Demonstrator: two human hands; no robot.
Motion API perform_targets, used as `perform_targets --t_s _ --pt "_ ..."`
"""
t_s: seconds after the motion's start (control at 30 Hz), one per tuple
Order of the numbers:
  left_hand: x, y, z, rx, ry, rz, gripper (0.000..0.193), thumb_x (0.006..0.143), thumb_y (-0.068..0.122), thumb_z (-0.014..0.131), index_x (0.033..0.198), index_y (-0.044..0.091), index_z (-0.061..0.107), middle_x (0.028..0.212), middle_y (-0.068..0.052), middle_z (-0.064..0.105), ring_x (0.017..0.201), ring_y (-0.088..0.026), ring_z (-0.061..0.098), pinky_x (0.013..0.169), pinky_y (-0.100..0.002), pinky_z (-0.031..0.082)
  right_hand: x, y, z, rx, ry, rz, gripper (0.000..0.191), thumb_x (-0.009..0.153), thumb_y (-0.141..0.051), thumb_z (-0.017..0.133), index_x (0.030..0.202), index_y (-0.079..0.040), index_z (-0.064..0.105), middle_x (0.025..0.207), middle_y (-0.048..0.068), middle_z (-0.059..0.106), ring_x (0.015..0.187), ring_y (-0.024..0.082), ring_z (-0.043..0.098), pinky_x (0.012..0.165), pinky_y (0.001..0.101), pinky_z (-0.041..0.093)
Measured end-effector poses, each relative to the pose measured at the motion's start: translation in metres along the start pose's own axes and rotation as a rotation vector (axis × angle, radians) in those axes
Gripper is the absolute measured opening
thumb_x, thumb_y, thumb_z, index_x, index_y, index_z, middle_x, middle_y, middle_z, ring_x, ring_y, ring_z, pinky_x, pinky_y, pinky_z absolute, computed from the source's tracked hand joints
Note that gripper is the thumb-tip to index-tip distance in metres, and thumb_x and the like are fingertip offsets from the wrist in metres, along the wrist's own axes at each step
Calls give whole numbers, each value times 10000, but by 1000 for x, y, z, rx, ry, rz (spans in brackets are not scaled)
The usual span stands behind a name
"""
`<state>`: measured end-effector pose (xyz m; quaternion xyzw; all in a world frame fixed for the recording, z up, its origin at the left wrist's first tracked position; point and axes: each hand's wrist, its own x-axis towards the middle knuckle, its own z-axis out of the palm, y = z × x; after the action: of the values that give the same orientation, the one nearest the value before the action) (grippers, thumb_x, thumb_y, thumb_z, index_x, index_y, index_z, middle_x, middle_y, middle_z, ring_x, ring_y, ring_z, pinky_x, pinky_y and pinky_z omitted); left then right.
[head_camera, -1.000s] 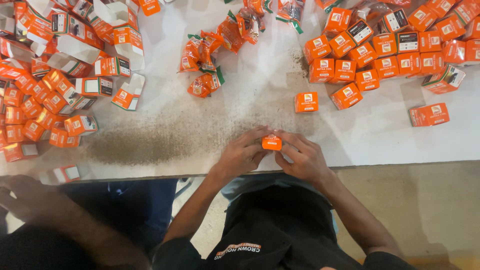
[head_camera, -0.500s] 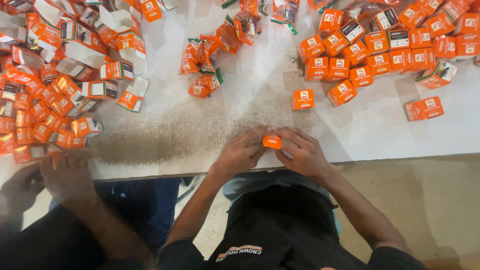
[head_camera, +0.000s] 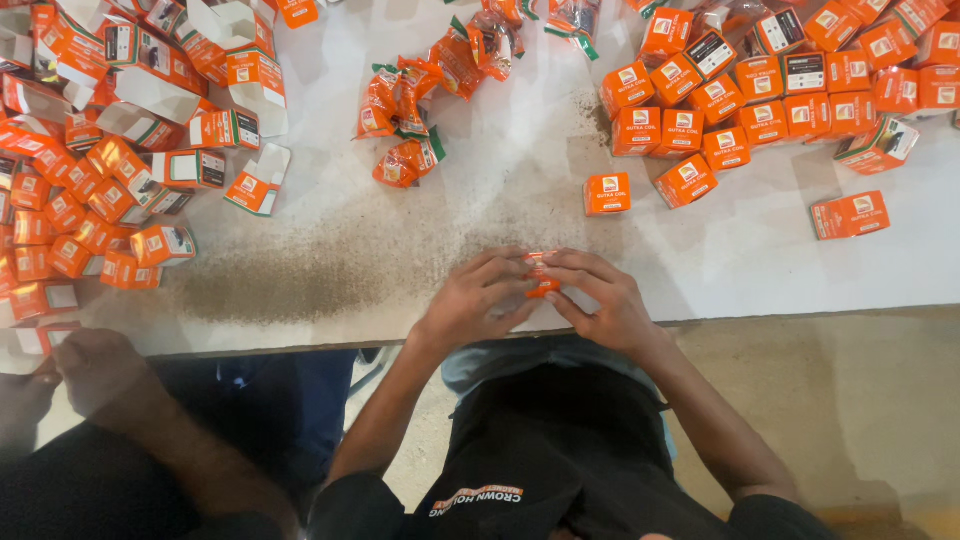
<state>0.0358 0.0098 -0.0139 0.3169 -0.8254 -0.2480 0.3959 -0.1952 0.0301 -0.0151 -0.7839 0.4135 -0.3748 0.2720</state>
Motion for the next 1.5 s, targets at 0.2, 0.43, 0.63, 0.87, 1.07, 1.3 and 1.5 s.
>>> perform_targets --t_s 0.2,0.43,0.63,0.87,1.07,1.3,1.5 --pt "0 0 -2 -31 -73 -108 163 887 115 813 1035 102 747 1129 -50 741 1221 -271 692 1008 -402 585 -8 11 12 32 84 38 261 873 -50 809 1121 -112 756 1223 51 723 1198 252 700 1012 369 582" --pt "-7 -5 -9 -13 -118 -42 139 899 145 811 1000 92 732 1151 -54 717 1266 -286 657 998 -392 575 -6 -3 16 -36 131 -9 209 886 -80 804 1091 -92 764 1233 82 711 1209 294 684 1013 395 572" --pt "-12 -14 7 165 -226 21 142 881 137 803 1001 96 739 1196 -38 664 1321 -250 598 1059 -388 555 -5 -14 -3 -197 -61 -75 251 830 -193 811 1036 -61 756 1361 204 613 1183 375 632 955 442 539" --pt "10 -30 -22 135 -216 -23 309 859 186 832 1142 124 724 1398 -62 618 1401 -341 535 1150 -447 469 -13 0 9 -293 86 55 209 849 -148 835 1047 -148 769 1295 95 659 1165 303 668 962 415 561" --pt "37 -70 -41 669 134 -251 689 722 179 819 1338 -23 586 1463 -328 459 1361 -510 408 1081 -550 406 -21 10 -32 -701 359 217 369 875 -71 795 1234 -120 723 1363 198 607 1195 385 588 974 444 526" --pt "60 -52 -42 201 20 -585 563 918 99 703 1460 71 554 1092 -177 772 968 -352 750 863 -440 591 3 -16 -2 -286 308 -26 554 877 -116 788 1380 -29 574 1407 216 576 1287 437 581 1060 507 509" --pt "71 3 -57 -463 -504 -547 863 774 190 824 1505 93 376 1042 -149 757 941 -196 752 822 -318 604 25 -10 32 -218 238 -47 525 898 6 679 1410 -68 591 1317 209 650 1163 402 637 960 460 543"
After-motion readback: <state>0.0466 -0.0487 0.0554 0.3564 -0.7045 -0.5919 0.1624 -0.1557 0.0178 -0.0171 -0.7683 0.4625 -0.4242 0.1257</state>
